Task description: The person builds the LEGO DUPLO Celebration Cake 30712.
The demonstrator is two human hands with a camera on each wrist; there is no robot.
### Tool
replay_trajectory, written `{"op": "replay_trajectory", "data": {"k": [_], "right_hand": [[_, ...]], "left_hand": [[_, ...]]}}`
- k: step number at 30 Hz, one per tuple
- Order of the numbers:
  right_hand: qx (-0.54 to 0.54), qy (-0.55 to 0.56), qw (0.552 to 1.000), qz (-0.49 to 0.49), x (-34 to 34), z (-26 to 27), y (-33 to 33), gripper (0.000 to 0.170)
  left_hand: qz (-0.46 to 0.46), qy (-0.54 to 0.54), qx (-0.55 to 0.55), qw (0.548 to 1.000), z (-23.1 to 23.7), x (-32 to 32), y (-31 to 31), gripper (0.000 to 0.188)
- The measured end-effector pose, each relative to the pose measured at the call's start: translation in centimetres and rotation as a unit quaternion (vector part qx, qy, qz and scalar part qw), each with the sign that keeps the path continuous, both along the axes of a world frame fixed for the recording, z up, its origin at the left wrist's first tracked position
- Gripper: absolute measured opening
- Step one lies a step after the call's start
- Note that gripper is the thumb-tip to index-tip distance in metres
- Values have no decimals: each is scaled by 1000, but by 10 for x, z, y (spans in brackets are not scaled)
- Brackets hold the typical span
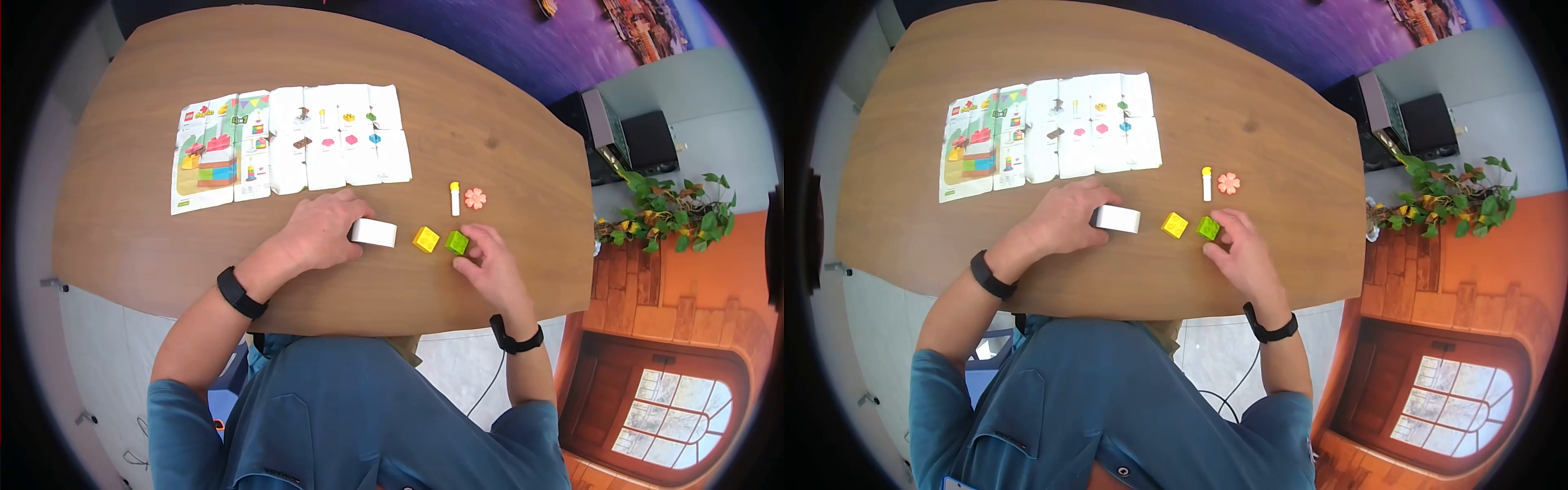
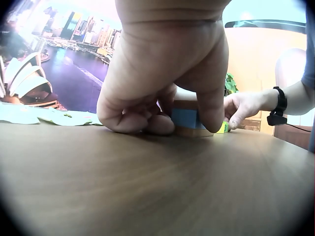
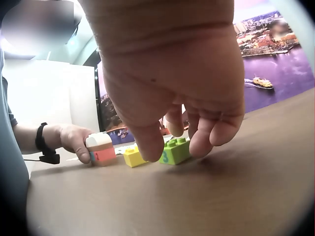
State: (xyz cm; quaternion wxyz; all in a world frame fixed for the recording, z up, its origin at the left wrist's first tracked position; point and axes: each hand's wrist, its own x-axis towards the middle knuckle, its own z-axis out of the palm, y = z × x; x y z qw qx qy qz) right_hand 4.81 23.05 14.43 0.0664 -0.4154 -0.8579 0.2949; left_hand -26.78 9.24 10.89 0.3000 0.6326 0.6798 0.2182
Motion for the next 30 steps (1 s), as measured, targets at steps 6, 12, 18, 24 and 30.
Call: {"op": "replay_trajectory", "data": {"k": [6, 12, 18, 24, 30], "right_hand": [[-20, 57, 998, -24, -1, -16, 1, 46], [-25, 154, 986, 55, -55, 16, -32, 41], [28, 183, 964, 193, -103, 18, -39, 30], [35, 147, 964, 220, -116, 19, -39, 26], [9, 131, 968, 213, -116, 21, -35, 25]], "left_hand": [[7, -26, -19, 999, 7, -3, -1, 48], [-1, -46, -21, 999, 5, -6, -2, 49], [-9, -37, -9, 999, -1, -8, -4, 51], [-7, -39, -5, 999, -5, -8, -4, 53], [-16, -34, -3, 999, -5, -8, -2, 53]]}}
